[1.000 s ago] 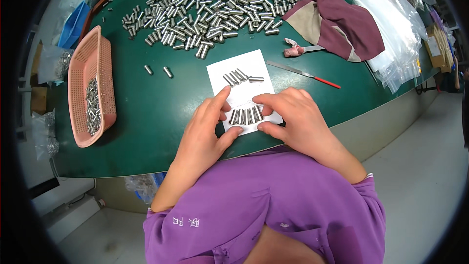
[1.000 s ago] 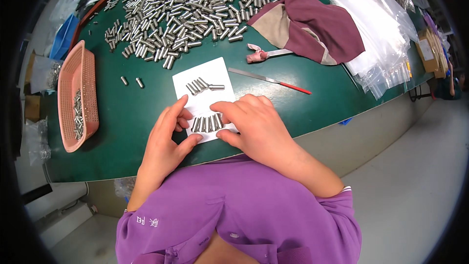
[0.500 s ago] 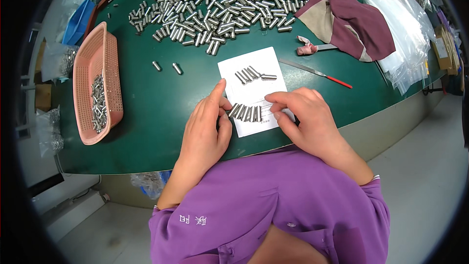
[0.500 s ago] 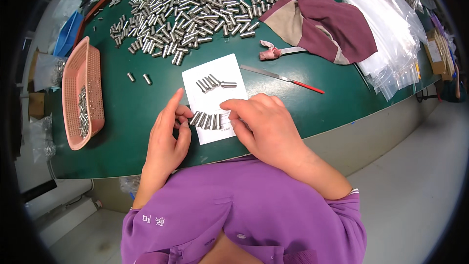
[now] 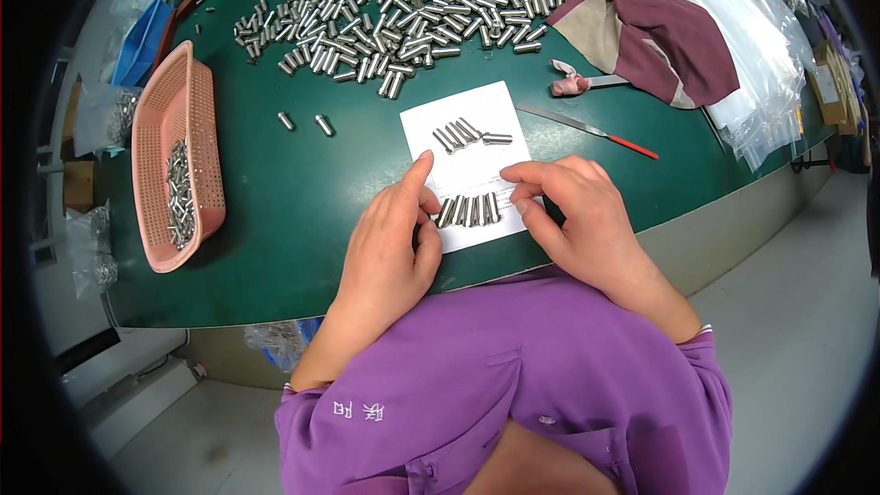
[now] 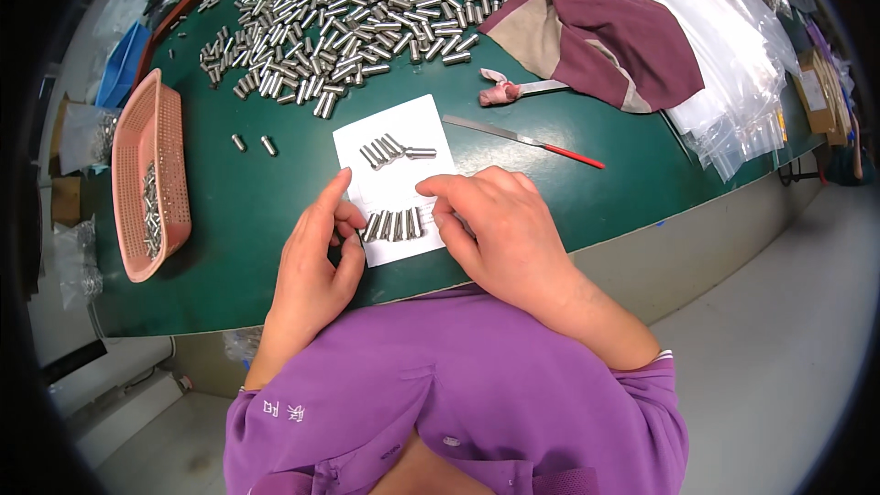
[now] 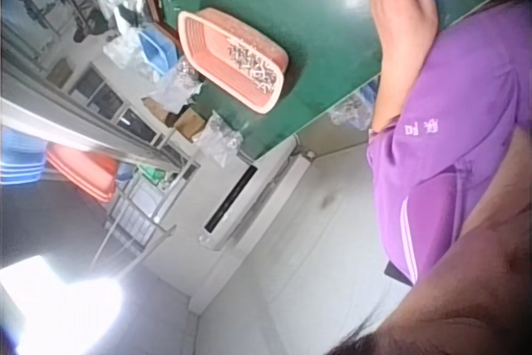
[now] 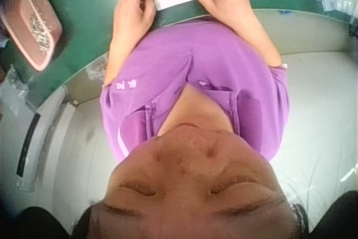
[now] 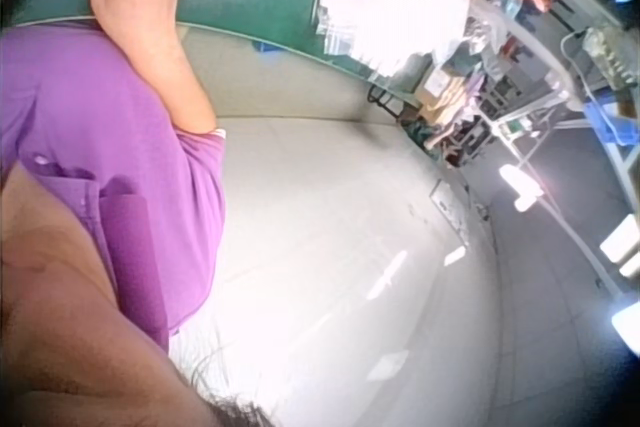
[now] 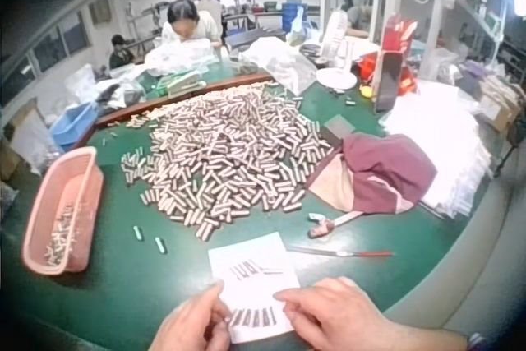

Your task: The person sits at a green workbench and sorts small cylindrical metal parts. They pick up individual parts from a large pile, place them on a white paper, and occasionally use a metal file to rub the surface of the parts. The person also uses a cloth to wipe the parts and arranges them in neat rows on the paper.

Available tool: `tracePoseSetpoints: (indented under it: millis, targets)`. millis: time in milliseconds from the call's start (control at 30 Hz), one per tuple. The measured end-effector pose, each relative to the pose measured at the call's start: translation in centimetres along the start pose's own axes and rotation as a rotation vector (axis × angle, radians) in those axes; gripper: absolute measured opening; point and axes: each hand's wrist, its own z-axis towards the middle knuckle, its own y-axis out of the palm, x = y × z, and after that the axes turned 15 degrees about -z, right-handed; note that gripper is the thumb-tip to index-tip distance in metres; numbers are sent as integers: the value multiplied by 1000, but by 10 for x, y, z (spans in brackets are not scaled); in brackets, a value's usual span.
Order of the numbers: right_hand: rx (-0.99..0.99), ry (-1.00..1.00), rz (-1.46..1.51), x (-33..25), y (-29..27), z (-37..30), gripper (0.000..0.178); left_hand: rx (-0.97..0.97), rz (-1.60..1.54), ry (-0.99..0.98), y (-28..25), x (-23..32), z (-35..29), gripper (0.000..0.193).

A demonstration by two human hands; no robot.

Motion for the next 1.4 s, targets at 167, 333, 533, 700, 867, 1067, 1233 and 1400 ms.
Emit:
tracePoseSetpoints:
  millis: [167,333,533,700,867,1067,1233,1400]
  targets:
    - [-9,6,4,2,-1,-2,25,-42,-13,-23,4,5,-1,73]
    - [-99,-3,20,5,-10,-3,35,-73,-13,-20,8,10,0,80]
    - [-145,-39,-44,9,-15,-4,42,-88,-26,-12,16,10,2,86]
    - [-118,-53,-56,17,-14,-4,45,-85,-120,-26,24,12,7,91]
    - [-104,-71,-50,22,-14,-3,44,-104,-70,36,28,13,11,95]
    - [-101,-71,-46,21,-13,-1,43,-98,-51,21,30,13,11,97]
    - [-119,-54,-31,20,-16,-1,41,-82,-71,25,29,11,10,95]
    - [-48,-211,-108,29,-16,-5,34,-81,-72,40,29,9,9,94]
